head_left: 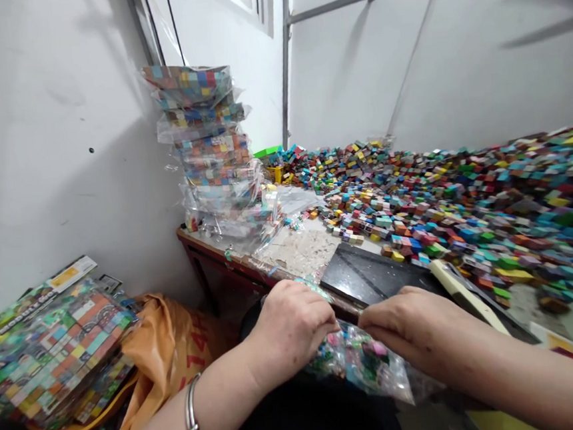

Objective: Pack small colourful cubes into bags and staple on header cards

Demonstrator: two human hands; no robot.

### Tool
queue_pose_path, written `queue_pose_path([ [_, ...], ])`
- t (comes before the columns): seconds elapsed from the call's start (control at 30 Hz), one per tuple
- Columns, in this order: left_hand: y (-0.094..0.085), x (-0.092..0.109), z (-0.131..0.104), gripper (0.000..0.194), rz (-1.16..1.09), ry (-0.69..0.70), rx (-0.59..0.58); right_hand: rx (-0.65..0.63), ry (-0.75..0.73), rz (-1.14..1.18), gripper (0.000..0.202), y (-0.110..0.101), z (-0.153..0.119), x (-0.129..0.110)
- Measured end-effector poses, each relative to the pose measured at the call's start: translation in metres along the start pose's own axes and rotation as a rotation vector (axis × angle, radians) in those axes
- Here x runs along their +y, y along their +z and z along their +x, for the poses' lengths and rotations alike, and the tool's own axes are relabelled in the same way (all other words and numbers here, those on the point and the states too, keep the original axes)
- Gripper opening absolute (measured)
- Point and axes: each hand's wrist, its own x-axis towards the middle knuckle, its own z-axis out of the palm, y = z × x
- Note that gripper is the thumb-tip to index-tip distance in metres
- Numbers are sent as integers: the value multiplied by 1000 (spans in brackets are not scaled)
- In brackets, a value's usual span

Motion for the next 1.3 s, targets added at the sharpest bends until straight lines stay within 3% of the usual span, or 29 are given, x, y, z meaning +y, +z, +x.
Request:
queue_pose_path([
  [0.2, 10, 2, -6, 13, -20, 8, 51, 50, -5, 192, 28, -2, -10, -1],
  [0.33, 16, 0, -11, 12, -72, -7, 110, 259, 227, 518, 31, 3, -41, 11],
  [0.43, 17, -3, -14, 12, -111, -26, 133, 310, 417, 700, 55, 25, -70, 17],
  [0.57, 18, -6, -14, 12, -134, -43, 112, 328, 450, 779, 69, 66, -91, 6],
  [0.73, 18, -6, -15, 12, -134, -46, 113, 358, 494, 709, 56, 89, -83, -15],
  [0.87, 17, -6, -15, 13, -117, -50, 99, 448, 360, 640, 42, 91, -75, -18],
  [0.97, 16, -6, -13, 14, -106, -60, 96, 488, 289, 715, 31, 93, -75, -15],
  [1.07, 16, -7, -11, 12, -100, -46, 85, 482, 331, 837, 29, 96, -76, -13],
  [1.2, 16, -6, -10, 13, -91, -41, 72, 442, 438, 883, 47, 97, -70, -15],
  [1.3, 16, -6, -11, 13, -90, -46, 64, 455, 423, 902, 35, 92, -62, -18],
])
